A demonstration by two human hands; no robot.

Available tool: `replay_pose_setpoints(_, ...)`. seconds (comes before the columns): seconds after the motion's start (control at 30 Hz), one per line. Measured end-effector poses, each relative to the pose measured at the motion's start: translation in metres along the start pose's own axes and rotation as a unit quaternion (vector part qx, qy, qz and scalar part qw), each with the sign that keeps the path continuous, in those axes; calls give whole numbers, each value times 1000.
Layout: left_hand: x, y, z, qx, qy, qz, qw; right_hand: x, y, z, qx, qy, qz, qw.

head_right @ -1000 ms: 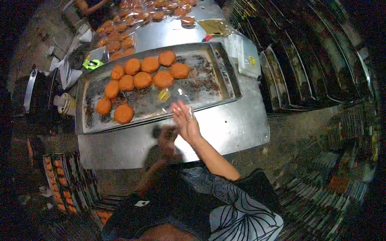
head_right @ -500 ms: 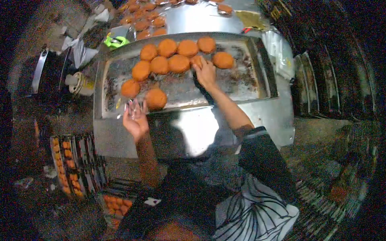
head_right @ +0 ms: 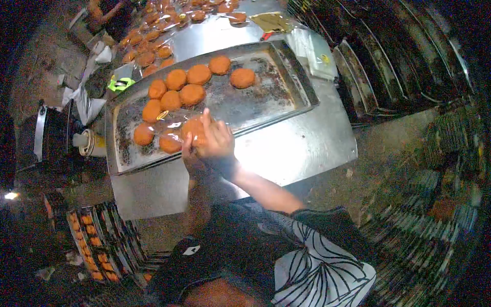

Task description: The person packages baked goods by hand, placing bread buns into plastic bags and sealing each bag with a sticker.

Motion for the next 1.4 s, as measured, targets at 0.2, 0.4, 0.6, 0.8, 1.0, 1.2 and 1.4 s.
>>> replay_pose_setpoints(0.2, 21, -69, -12, 454, 204, 22, 867, 12, 44, 0, -79, -61, -41, 994)
replay_pose_setpoints(0.4, 66, -74, 31, 441, 390, 72, 805, 54, 34, -47, -128, -68, -45, 988)
replay_pose_setpoints(0.6, 128, -125, 81, 20, 244, 371, 896, -48, 17, -141, -202, -254, 215, 921)
replay_pose_setpoints(0.8, 179, -102, 166, 319, 219, 289, 876, 12, -8, -96, -378, -97, 236, 890)
replay_pose_setpoints(1.0, 114, -122, 84, 102, 266, 318, 904, 209, -28, -108, -333, -135, 524, 772)
replay_pose_setpoints(1.2, 130, -163, 124, -119, 141, 501, 846, 206, 22, -159, -105, -277, 317, 901)
replay_pose_setpoints(1.4, 86, -124, 84, 28, 175, 191, 965, 201, -5, -152, -352, -447, 284, 772)
Point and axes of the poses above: each hand's wrist, its own x-axis away from the middle knuckle, its own y-axis out of the back of the hand, z = x × y, the point moved 10 cm from there along -x, towards the middle knuckle, and after that the axes turned 11 degrees about z, right-handed, at the moved point
